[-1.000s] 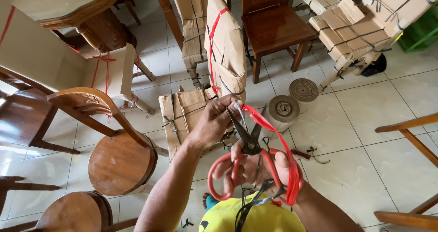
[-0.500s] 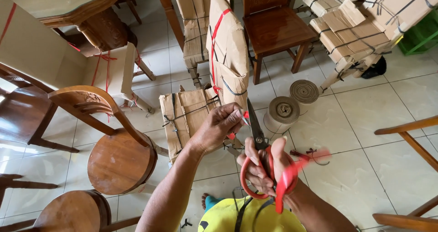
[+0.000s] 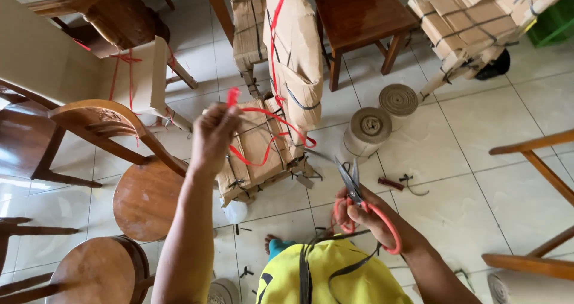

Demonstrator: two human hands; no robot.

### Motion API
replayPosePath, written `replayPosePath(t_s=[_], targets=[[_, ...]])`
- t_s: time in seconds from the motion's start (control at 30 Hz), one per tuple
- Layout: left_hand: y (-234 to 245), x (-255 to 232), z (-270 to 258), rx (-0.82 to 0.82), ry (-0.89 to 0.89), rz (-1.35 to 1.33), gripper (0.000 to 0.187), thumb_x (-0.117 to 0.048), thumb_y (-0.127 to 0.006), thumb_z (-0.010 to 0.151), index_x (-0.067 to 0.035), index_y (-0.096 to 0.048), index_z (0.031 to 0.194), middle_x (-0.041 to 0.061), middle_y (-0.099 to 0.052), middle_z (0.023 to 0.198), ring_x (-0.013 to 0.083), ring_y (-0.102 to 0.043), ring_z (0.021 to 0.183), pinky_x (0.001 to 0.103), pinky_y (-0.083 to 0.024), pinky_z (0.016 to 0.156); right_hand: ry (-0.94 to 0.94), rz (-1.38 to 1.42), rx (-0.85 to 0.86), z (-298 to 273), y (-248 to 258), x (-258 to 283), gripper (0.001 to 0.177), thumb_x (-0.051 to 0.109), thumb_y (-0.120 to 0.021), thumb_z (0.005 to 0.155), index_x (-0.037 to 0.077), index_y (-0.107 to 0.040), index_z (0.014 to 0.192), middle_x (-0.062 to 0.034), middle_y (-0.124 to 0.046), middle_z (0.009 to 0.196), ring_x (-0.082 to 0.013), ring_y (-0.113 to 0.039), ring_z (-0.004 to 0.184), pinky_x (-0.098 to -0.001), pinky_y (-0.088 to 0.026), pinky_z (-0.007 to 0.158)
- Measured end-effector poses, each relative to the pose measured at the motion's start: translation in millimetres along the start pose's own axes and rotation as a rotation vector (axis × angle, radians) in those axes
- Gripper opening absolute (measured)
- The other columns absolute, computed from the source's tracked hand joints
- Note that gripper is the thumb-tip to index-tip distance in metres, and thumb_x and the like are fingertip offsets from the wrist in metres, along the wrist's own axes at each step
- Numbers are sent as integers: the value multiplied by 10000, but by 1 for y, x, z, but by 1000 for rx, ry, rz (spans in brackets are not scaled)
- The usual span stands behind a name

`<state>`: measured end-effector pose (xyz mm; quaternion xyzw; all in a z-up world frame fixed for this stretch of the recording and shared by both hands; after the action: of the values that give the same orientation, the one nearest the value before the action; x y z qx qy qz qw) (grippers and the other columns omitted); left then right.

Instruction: Securing cardboard packaging onto wooden chairs using red plastic straps and scissors.

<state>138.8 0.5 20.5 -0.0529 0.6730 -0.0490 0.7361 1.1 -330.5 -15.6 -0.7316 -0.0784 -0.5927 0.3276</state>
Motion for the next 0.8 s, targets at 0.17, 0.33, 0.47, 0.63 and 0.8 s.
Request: replayPosePath(t_s=[0.17,0.33,0.47,0.63,0.8], targets=[[8,-15,5,-183,-138,82,214,-247,-632,1077,-67,-704,987,58,-540,568,56,-384,427,168,-306,424,-465,-317,-207,-12,81,-130,432,306,-577,1001,-63,-560,1224,-156,-640,774,-234,-656,675,-326,-574,572],[-3,-26,7,-208,-150,41,207,-247,-650,1061,-60,-711,995,62,-533,559,39,-352,419,154,-276,409,-870,-323,-144,-30,62,-127,555,445,-516,1021,-24,-582,1312,-152,-674,959,-246,-664,854,-289,-521,680],[-17,-46,7,-129,-180,8,189,-223,-646,1060,-55,-708,1001,67,-505,561,48,-346,441,166,-278,428,-921,-434,12,-36,40,-83,828,487,-514,936,32,-311,1597,-281,-298,1630,-461,-348,1495,-515,-348,1226],[-48,-73,9,-26,-214,125,178,-198,-668,1048,-37,-723,997,83,-514,561,70,-394,473,177,-321,460,-976,-785,232,-24,94,-159,983,812,-643,908,207,-336,1619,-169,-707,1101,-89,-492,517,-209,-416,431],[-75,-68,12,71,-217,109,171,-207,-716,1004,-57,-726,922,60,-537,541,51,-396,513,166,-328,501,-801,-789,418,7,129,-157,816,424,-731,876,259,-386,1597,-366,-516,1454,-464,-554,1338,-511,-471,1119]])
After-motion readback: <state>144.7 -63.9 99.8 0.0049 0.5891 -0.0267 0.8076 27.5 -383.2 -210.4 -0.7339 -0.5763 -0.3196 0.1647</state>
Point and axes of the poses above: each hand's wrist, its own z-axis towards the middle knuckle, its own y-axis out of the back of the hand, x = y × z, the point moved 2 cm from there along z, towards the middle knuckle
